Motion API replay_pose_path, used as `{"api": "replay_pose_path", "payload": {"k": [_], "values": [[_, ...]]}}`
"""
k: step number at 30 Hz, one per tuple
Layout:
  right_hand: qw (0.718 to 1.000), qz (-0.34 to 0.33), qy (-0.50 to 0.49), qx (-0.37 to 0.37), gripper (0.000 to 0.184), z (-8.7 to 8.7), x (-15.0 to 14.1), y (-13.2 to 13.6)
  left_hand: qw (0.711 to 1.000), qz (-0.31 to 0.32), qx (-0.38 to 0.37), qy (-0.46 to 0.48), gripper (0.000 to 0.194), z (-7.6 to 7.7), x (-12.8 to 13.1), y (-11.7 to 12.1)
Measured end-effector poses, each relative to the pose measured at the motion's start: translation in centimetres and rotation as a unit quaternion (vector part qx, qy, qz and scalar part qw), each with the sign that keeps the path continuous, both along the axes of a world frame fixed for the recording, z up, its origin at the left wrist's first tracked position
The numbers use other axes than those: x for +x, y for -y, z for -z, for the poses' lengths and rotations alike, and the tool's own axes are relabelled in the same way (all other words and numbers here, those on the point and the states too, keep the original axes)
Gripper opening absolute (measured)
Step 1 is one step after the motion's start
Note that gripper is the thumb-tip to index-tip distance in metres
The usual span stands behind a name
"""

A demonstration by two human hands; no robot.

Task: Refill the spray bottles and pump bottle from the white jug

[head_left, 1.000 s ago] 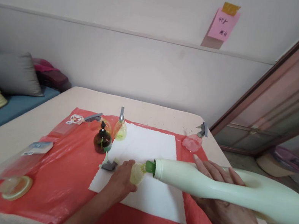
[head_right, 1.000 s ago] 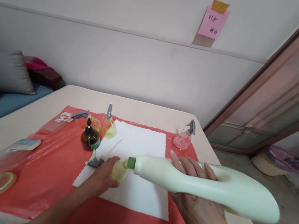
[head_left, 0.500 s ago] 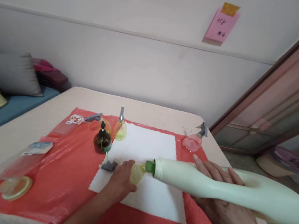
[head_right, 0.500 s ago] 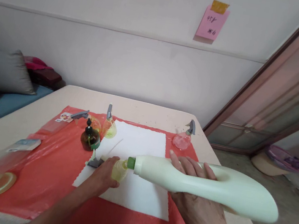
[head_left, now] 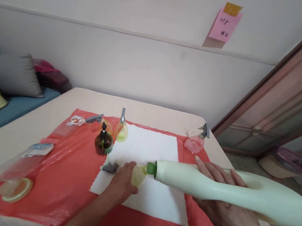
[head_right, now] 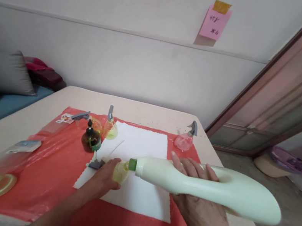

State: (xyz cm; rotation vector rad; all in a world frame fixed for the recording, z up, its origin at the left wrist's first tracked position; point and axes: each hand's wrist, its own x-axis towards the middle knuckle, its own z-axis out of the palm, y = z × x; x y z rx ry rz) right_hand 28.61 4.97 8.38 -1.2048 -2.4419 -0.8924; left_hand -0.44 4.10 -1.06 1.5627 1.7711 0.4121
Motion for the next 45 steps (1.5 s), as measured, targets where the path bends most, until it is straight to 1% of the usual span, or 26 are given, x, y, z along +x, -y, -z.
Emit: {"api": "replay_pose_path", "payload": {"k": [7, 11, 15, 23, 31, 36, 40, 45], "values": [[1.000, 0.004, -0.013, -0.007, 0.059, 0.12, 0.00, 0.01, 1.000, -0.003, -0.002, 0.001, 0.081, 0.11, 0.01, -0.01], [1.000, 0.000, -0.012, -0.013, 0.056, -0.11, -0.10, 0.00, 1.000, -0.004, -0.003, 0.005, 0.081, 0.19, 0.01, -0.09], [1.000, 0.001, -0.012, -0.011, 0.058, -0.27, -0.14, 0.02, 1.000, -0.004, -0.006, 0.007, 0.081, 0.11, -0.04, -0.19], [1.000, 0.004, -0.018, -0.014, 0.060, 0.27, -0.01, -0.02, 1.000, -0.005, -0.001, 0.011, 0.083, 0.00, -0.05, 0.04], [1.000, -0.005, -0.017, -0.006, 0.063, 0.07, -0.07, -0.04, 1.000, -0.006, 0.000, 0.010, 0.080, -0.24, 0.03, 0.00], [1.000, 0.005, -0.020, -0.008, 0.058, 0.05, -0.06, -0.01, 1.000, -0.006, 0.000, 0.004, 0.079, -0.23, 0.08, 0.00], [1.000, -0.001, 0.001, -0.005, 0.059, -0.05, 0.06, -0.07, 1.000, -0.007, 0.000, 0.002, 0.081, -0.24, 0.07, 0.01], [1.000, -0.005, 0.007, 0.007, 0.057, -0.16, 0.09, -0.19, 1.000, -0.005, 0.001, 0.004, 0.079, -0.39, 0.04, 0.10]]}}
